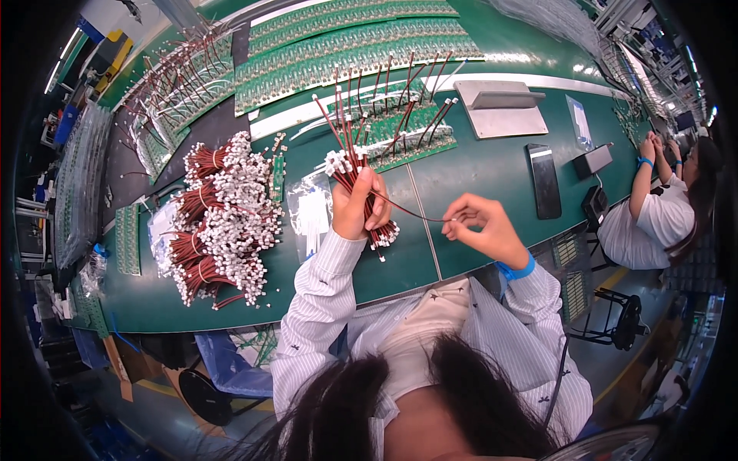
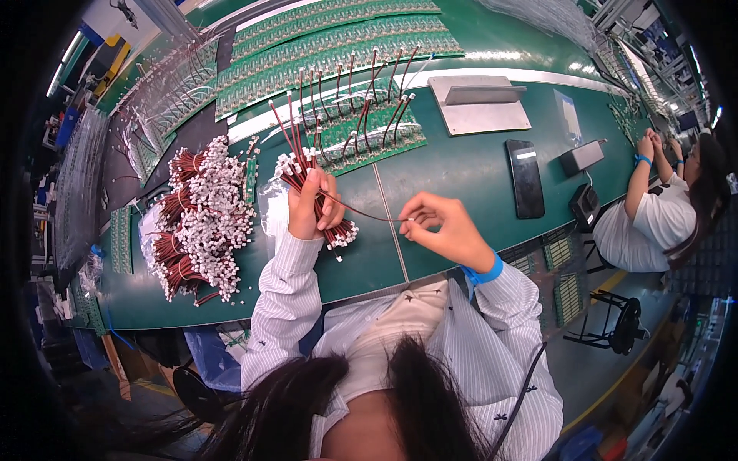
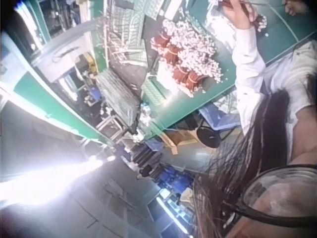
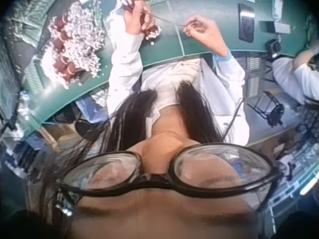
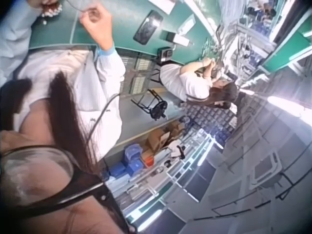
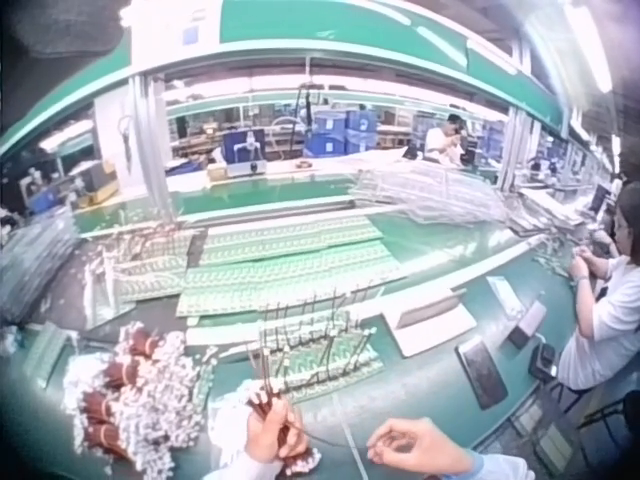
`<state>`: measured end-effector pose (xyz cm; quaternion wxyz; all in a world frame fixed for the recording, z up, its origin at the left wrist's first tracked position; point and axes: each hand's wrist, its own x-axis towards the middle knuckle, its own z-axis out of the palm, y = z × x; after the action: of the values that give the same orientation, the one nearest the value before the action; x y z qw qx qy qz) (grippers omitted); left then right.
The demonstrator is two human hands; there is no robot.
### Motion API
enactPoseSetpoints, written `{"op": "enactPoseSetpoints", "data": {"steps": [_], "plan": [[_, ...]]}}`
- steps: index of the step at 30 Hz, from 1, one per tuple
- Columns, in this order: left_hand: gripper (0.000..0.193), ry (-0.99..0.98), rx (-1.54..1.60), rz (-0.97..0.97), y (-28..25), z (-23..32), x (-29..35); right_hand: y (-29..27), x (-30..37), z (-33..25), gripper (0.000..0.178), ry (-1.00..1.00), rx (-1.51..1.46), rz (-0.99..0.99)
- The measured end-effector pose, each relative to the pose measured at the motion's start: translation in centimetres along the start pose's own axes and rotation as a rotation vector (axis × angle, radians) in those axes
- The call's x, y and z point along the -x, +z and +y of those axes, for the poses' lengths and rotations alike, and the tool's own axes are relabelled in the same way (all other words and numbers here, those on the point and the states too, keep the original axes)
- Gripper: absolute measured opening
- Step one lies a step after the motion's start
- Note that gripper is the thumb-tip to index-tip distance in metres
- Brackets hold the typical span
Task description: The person inserts wire bundles with connectors into PCB panels by hand at an assembly line station.
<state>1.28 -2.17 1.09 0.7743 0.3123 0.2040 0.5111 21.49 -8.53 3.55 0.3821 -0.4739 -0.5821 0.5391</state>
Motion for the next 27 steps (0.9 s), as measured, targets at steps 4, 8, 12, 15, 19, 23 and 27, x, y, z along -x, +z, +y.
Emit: {"op": "enactPoseSetpoints", "data": {"steps": [4, 8, 12, 15, 19, 23, 27], "plan": [[0.028, 0.005, -0.089, 0.022, 0.2, -0.3, 0.1, 1.3, -0.3, 0.1, 0.010, 0.009, 0.054, -0.040], [0.027, 0.036, -0.096, 0.039, 0.0, -0.3, -0.1, 1.6, -0.8, 0.3, 0.007, 0.035, 0.085, -0.056], [0.027, 0.042, -0.124, 0.045, 0.0, -0.2, -0.1, 2.2, -1.0, 0.4, 0.007, -0.027, 0.228, -0.130], [0.026, 0.042, -0.144, 0.035, 0.2, -0.3, -0.1, 2.6, -1.1, 0.6, 0.007, -0.032, 0.291, -0.141], [0.027, 0.043, -0.104, -0.008, -0.1, -0.6, 0.0, 3.1, -1.0, 0.7, 0.007, -0.143, 0.370, -0.098], [0.028, 0.062, -0.047, -0.025, -0.2, -0.5, -0.1, 2.6, -1.1, 1.8, 0.007, -0.041, 0.139, -0.138], [0.027, 0.065, -0.021, -0.046, -0.3, -0.2, -0.2, 1.8, -0.7, 1.8, 0.006, 0.072, -0.048, -0.180]]}}
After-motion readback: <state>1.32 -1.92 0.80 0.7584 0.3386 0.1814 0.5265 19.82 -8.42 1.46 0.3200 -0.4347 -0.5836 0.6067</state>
